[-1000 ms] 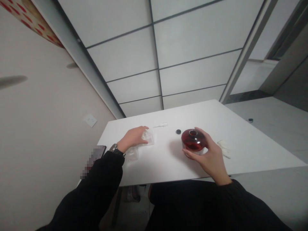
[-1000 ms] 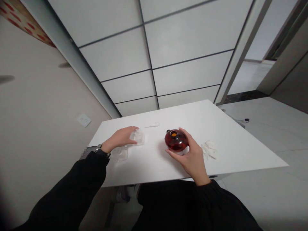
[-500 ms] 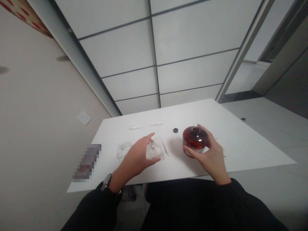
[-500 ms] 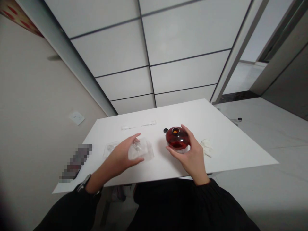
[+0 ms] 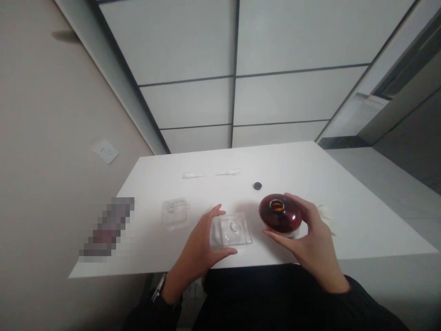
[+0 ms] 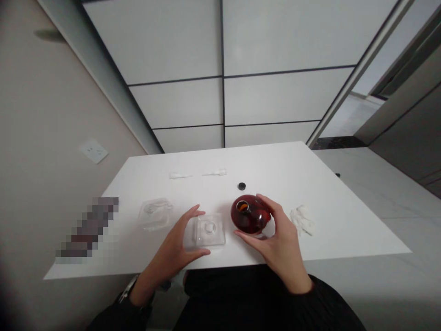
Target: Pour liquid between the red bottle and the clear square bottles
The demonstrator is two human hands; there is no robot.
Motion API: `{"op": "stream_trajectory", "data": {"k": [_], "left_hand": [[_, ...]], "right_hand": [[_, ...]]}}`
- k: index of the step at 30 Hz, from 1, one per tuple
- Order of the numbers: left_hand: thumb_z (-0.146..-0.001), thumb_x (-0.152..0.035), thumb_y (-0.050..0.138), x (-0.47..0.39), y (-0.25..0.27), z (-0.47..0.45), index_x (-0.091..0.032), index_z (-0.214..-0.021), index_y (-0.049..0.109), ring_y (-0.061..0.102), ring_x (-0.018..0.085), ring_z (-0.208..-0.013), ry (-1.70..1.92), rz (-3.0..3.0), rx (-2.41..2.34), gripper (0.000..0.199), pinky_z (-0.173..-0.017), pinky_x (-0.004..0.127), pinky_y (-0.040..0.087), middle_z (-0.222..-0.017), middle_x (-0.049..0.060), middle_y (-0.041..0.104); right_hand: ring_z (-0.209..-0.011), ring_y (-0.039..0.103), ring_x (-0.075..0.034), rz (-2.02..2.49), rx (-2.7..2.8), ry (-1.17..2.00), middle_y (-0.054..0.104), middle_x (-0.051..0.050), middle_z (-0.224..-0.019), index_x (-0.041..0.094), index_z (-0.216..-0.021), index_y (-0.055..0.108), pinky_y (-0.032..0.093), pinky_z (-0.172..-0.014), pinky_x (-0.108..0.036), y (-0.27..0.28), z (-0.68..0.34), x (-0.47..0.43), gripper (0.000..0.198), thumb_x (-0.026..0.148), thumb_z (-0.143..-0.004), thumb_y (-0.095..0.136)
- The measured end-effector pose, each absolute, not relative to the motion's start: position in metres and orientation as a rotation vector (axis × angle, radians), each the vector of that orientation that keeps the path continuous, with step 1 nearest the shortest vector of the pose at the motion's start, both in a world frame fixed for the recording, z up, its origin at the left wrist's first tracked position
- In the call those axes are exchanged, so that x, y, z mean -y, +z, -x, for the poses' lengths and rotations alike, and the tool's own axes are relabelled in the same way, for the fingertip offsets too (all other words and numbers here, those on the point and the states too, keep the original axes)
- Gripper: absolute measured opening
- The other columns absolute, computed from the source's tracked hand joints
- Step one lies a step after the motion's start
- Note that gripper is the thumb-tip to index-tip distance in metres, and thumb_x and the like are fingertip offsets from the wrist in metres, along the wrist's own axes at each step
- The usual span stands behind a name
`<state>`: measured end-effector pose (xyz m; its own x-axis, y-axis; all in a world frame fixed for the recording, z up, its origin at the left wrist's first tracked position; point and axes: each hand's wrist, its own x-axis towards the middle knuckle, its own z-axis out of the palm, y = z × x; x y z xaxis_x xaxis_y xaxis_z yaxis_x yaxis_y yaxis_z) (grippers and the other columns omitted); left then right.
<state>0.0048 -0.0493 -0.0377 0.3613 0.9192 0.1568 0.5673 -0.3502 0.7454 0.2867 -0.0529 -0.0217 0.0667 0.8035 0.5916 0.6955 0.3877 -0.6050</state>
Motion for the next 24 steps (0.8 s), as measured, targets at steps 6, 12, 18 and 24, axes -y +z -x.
{"op": "stream_trajectory", "data": {"k": [6,12,18,24], "left_hand": [[-0.081,-0.044,0.089,0.051,-0.055,-0.002,-0.029,-0.156,0.039,0.053,0.035,-0.149,0.803,-2.175,-1.286,0.091,-0.128,0.063,0.036,-0.155,0.013,0.06],[-0.084,-0.053,0.085,0.05,-0.055,-0.001,-0.029,-0.155,0.042,0.061,0.033,-0.141,0.826,-2.264,-1.266,0.086,-0.126,0.059,0.042,-0.149,0.012,0.066],[-0.081,-0.06,0.084,0.055,-0.058,-0.002,-0.028,-0.156,0.041,0.058,0.038,-0.143,0.786,-2.299,-1.324,0.092,-0.118,0.061,0.051,-0.148,0.013,0.067],[-0.083,-0.062,0.083,0.055,-0.054,-0.002,-0.029,-0.155,0.045,0.061,0.036,-0.141,0.781,-2.215,-1.302,0.088,-0.12,0.059,0.05,-0.149,0.012,0.066]], "right_hand": [[-0.113,0.075,-0.028,1.285,1.994,0.022,0.074,-0.015,-0.129,0.021,-0.147,0.051,0.065,-0.092,-0.038,-0.004,-0.288,0.057,0.063,0.045,-0.094,0.076],[-0.11,0.075,-0.029,1.229,2.246,-0.06,0.073,-0.018,-0.127,0.02,-0.152,0.048,0.065,-0.088,-0.038,0.007,-0.29,0.053,0.057,0.042,-0.102,0.064],[-0.104,0.077,-0.029,1.205,2.409,-0.175,0.074,-0.018,-0.125,0.022,-0.165,0.033,0.066,-0.077,-0.036,0.019,-0.298,0.047,0.066,0.045,-0.107,0.053],[-0.101,0.077,-0.029,1.192,2.554,-0.237,0.075,-0.017,-0.122,0.022,-0.169,0.026,0.065,-0.072,-0.037,0.033,-0.299,0.044,0.066,0.044,-0.109,0.044]]}}
